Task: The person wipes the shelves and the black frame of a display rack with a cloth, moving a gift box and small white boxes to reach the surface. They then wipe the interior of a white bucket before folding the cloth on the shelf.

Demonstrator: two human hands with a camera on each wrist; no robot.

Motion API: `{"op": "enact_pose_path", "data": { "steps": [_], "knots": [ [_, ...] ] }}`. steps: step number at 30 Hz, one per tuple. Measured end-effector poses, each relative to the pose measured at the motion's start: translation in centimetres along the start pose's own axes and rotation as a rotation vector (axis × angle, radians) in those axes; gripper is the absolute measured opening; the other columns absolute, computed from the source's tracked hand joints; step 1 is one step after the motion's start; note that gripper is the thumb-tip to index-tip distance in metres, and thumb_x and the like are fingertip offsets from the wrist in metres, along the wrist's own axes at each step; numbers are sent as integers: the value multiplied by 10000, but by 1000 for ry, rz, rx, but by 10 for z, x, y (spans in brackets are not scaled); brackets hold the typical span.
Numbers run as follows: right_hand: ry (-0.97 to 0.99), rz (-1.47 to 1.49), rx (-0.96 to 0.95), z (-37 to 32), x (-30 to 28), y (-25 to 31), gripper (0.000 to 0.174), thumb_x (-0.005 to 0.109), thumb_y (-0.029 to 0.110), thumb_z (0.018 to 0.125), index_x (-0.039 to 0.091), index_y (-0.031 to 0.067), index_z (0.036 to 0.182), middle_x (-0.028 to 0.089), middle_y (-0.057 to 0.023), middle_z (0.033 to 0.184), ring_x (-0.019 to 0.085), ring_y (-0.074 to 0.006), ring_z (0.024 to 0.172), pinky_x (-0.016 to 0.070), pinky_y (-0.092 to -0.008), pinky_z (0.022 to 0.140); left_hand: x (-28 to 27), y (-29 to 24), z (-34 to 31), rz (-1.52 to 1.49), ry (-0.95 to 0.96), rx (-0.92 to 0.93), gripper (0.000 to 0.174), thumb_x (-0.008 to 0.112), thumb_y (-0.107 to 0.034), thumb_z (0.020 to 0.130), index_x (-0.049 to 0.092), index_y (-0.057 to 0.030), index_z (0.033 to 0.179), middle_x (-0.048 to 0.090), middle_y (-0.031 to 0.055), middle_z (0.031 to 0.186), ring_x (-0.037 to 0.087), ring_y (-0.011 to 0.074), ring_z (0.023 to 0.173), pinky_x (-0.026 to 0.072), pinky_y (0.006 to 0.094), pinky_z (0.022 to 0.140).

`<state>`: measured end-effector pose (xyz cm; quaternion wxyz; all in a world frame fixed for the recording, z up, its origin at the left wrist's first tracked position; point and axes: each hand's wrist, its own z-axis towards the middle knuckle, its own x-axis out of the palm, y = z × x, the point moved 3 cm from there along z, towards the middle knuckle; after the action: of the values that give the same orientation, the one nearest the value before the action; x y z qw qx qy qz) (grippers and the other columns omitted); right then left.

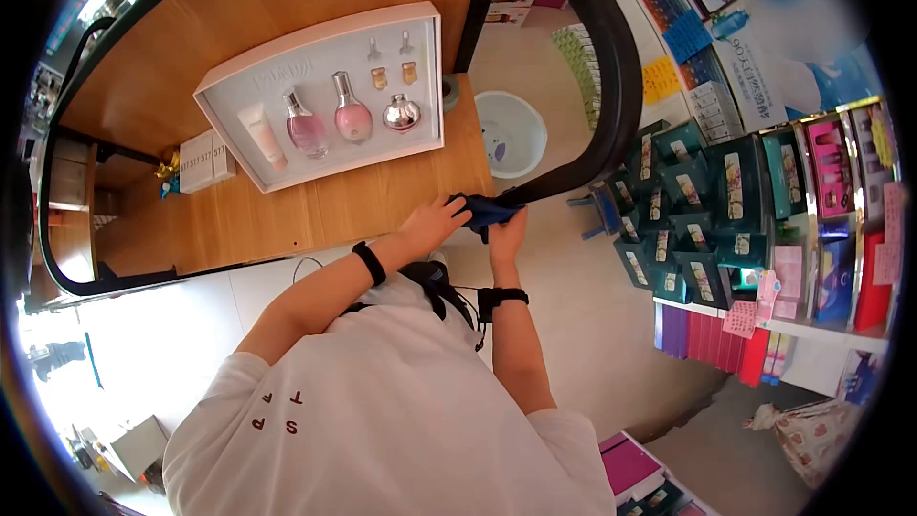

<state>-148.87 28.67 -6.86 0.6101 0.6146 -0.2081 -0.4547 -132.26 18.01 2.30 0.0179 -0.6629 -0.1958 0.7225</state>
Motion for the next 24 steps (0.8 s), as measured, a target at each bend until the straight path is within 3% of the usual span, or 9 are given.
{"op": "enact_pose_path", "data": {
  "steps": [4, 6, 10, 12, 16, 18, 21, 22, 24],
  "knots": [
    [12, -190, -24, -3, -13, 22, 368, 732, 87, 863, 610, 19, 1204, 698, -177, 1094, 707, -341, 982, 550, -385, 847, -7, 4, -4, 27, 8, 11, 468, 678, -65, 803, 595, -135, 1258, 555, 58, 1247, 577, 306, 1129, 544, 410, 918],
    [85, -334, 78, -6, -27, 38, 335, 715, 90, 858, 644, 13, 1177, 725, -209, 1040, 722, -392, 913, 566, -419, 789, -7, 7, -9, 1, -40, 38, 459, 678, -60, 789, 606, -132, 1236, 561, 59, 1238, 578, 299, 1127, 537, 393, 913],
    [105, -479, 63, -22, -47, 60, 313, 711, 103, 858, 672, 16, 1156, 742, -217, 978, 727, -414, 832, 579, -430, 744, -18, 11, -27, -59, -134, 63, 431, 667, -74, 787, 618, -128, 1212, 570, 67, 1213, 577, 300, 1127, 529, 390, 929],
    [272, -556, -30, -37, -38, 75, 413, 726, 133, 864, 643, 23, 1253, 721, -229, 1120, 708, -422, 978, 572, -435, 845, -25, 18, -38, -58, -56, 32, 431, 645, -91, 801, 622, -127, 1230, 578, 77, 1226, 574, 301, 1156, 517, 407, 953],
    [276, -519, -270, -43, 4, 103, 551, 744, 187, 877, 574, -5, 1364, 629, -269, 1332, 624, -445, 1188, 517, -439, 995, -27, 51, -78, -23, -120, -59, 478, 646, -82, 786, 623, -127, 1261, 581, 80, 1277, 568, 297, 1196, 511, 431, 963],
    [470, -583, -374, -44, 35, 107, 692, 754, 292, 892, 499, -36, 1445, 484, -285, 1505, 475, -452, 1375, 411, -478, 1125, -12, 75, -106, 30, -218, -184, 509, 683, -98, 793, 615, -129, 1297, 573, 88, 1333, 560, 306, 1224, 503, 442, 972],
    [576, -792, -490, -56, 68, 111, 748, 741, 397, 901, 502, -57, 1445, 438, -289, 1544, 418, -439, 1430, 359, -517, 1163, -19, 90, -145, 16, -186, -320, 491, 720, -167, 839, 608, -134, 1315, 568, 90, 1347, 564, 308, 1218, 498, 441, 978],
    [581, -752, -478, -57, 77, 113, 741, 715, 480, 910, 547, -18, 1433, 440, -264, 1552, 410, -414, 1438, 340, -540, 1169, -28, 91, -156, -20, -206, -336, 436, 734, -248, 888, 624, -137, 1296, 591, 93, 1305, 578, 310, 1187, 490, 437, 970],
    [613, -708, -482, -60, 88, 125, 684, 704, 466, 926, 577, 7, 1417, 454, -248, 1545, 429, -407, 1422, 355, -526, 1161, -39, 91, -182, 8, -230, -380, 417, 727, -269, 899, 635, -123, 1279, 606, 106, 1282, 587, 311, 1159, 488, 432, 957]
  ]
}}
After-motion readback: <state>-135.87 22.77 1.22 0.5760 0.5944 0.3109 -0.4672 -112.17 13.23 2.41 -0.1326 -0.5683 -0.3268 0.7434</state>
